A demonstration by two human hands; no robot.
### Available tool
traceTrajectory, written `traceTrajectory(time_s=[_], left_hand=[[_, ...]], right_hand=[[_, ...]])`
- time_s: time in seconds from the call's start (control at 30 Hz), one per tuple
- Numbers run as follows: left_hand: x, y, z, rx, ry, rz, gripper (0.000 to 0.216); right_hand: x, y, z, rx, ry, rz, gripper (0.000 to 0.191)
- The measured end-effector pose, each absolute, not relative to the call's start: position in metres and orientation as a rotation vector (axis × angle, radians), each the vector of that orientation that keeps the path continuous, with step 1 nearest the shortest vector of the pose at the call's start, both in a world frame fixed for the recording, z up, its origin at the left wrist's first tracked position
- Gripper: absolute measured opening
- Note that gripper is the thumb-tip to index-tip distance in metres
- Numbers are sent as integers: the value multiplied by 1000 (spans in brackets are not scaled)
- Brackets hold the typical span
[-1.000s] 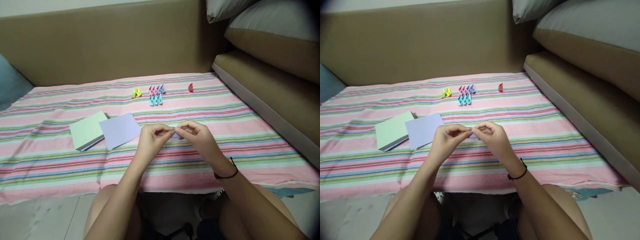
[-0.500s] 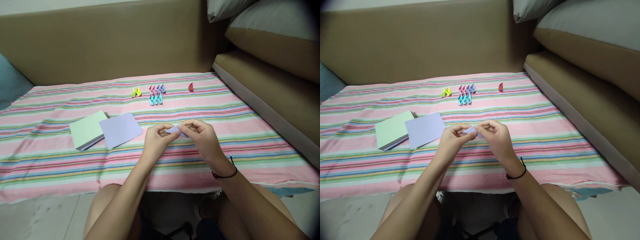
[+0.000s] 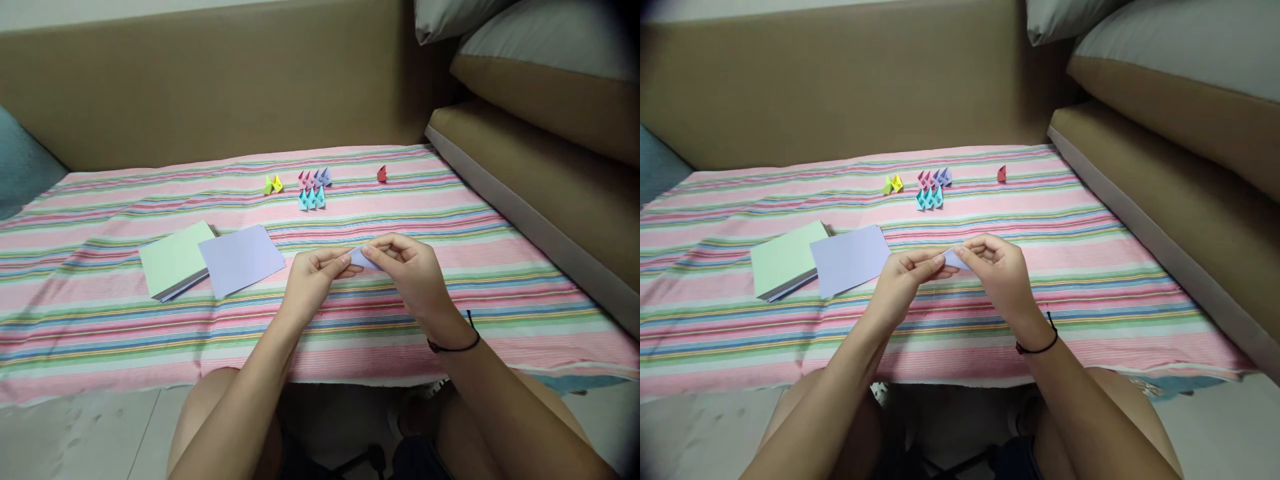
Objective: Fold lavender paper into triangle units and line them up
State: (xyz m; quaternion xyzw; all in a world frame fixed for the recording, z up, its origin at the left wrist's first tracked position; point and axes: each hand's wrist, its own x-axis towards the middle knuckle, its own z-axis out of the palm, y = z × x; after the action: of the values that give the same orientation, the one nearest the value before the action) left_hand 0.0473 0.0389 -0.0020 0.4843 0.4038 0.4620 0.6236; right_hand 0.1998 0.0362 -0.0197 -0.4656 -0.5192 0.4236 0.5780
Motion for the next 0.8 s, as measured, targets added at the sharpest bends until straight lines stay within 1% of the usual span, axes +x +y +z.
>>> traceTrajectory(time_s=[0.3,0.47,0.5,0.67,0.8], left_hand=[[44,41,-3,1114,817,1027,23],[45,41,-3,1102,871,1018,44],[46,40,-3,1108,896,1018,45],[48,38,-3,1205,1054,1032,29],[45,40,-4,1257,1046,1000,27]], right_hand=[[204,38,-18,-1067,-1182,1043,8],[205,38,-16,-1074,-1180,1071,9],[204,37,-16,-1068,-1191,1088,9],[202,34,-16,-1048,-1312,1134,10],[202,34,-16,-1054,-1365,1124,9]])
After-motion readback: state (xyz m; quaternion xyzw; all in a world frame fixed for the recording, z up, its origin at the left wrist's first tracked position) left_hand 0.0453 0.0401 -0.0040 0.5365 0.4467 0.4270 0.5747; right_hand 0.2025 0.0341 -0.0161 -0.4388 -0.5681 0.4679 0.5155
